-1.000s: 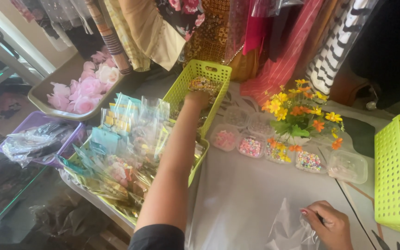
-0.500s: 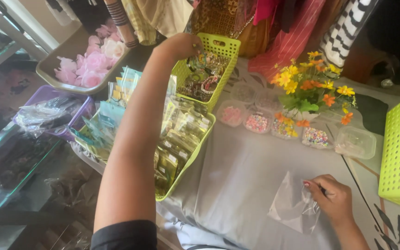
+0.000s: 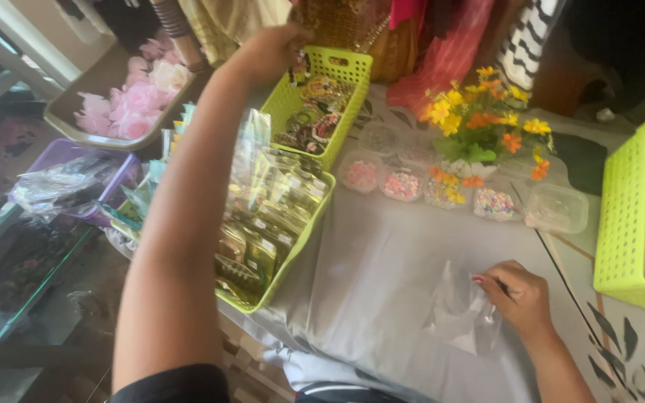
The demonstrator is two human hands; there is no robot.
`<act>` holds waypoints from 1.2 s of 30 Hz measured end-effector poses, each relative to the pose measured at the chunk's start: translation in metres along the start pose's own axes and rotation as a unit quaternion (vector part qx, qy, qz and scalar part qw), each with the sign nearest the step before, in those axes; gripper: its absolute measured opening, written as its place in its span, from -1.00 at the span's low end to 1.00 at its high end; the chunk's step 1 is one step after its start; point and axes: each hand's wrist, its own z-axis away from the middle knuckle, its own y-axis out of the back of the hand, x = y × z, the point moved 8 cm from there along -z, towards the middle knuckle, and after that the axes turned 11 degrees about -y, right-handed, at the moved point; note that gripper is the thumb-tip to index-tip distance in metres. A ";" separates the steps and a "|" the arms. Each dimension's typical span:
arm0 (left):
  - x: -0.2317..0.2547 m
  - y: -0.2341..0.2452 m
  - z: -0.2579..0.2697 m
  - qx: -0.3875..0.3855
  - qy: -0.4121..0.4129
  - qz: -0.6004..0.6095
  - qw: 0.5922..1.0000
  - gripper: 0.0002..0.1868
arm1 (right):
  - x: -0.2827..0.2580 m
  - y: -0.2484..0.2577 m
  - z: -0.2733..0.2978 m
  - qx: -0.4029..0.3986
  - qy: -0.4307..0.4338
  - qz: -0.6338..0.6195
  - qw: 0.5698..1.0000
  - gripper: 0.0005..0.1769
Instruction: The recorder is seen putting jewelry and accessories into small plastic bags and organizing them into baskets.
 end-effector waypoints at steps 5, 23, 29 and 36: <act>0.103 -0.030 -0.006 -0.063 0.026 0.142 0.988 -0.83 | -0.069 0.016 0.014 0.013 0.172 0.000 0.985 -0.85; 0.351 -0.221 0.044 -0.303 -0.108 0.498 0.806 -0.84 | -0.108 0.029 0.025 0.036 0.272 0.022 0.961 -0.79; 0.357 -0.211 0.039 -0.287 -0.074 0.532 0.793 -0.81 | -0.107 0.028 0.026 0.049 0.267 0.035 0.962 -0.77; 0.356 -0.239 0.054 -0.311 -0.080 0.452 0.832 -0.82 | -0.111 0.029 0.028 0.046 0.279 0.038 0.958 -0.80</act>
